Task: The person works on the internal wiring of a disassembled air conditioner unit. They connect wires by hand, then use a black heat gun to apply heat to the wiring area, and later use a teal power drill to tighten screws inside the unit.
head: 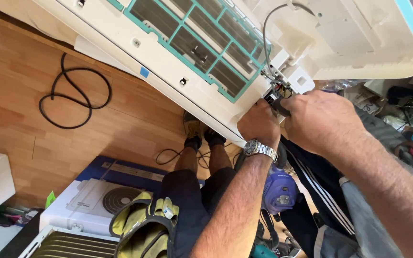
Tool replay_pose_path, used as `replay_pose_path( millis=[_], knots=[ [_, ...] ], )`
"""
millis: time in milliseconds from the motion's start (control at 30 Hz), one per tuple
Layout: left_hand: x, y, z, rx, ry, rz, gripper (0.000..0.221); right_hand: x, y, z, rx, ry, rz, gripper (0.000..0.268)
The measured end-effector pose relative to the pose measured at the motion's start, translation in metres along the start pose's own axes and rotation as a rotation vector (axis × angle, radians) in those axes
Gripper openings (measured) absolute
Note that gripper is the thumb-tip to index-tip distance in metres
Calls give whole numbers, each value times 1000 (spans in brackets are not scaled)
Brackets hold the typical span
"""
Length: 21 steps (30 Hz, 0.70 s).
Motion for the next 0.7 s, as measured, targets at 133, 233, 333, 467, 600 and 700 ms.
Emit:
replay_pose_path(
  millis=[133, 233, 333, 467, 600, 700],
  knots=[
    [0, -1, 2, 23, 3, -3, 20, 1, 0, -3, 24, 8, 9, 39],
    [-1, -1, 5, 17, 15, 2, 21, 3, 1, -5, 24, -20, 20, 35],
    [0, 0, 3, 10, 13, -7, 20, 3, 3, -6, 25, -19, 16, 33],
    [1, 0, 3, 23, 41, 6, 25, 5, 2, -9, 26, -45, 28, 32],
    [0, 0, 4, 6, 62, 6, 23, 4, 2, -8, 45, -28, 21, 31],
    [0, 0, 5, 6, 59, 17, 23, 4, 2, -7, 40, -49, 32, 31]
  ],
)
Point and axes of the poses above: each hand's wrist, its own x-axis towards the middle knuckle, its own z-axis out of the back of the hand, y = z × x, the point moved 3 cm from there along x, towards the middle knuckle, and after that the axes turned 4 degrees about z, right-handed, at the moved point
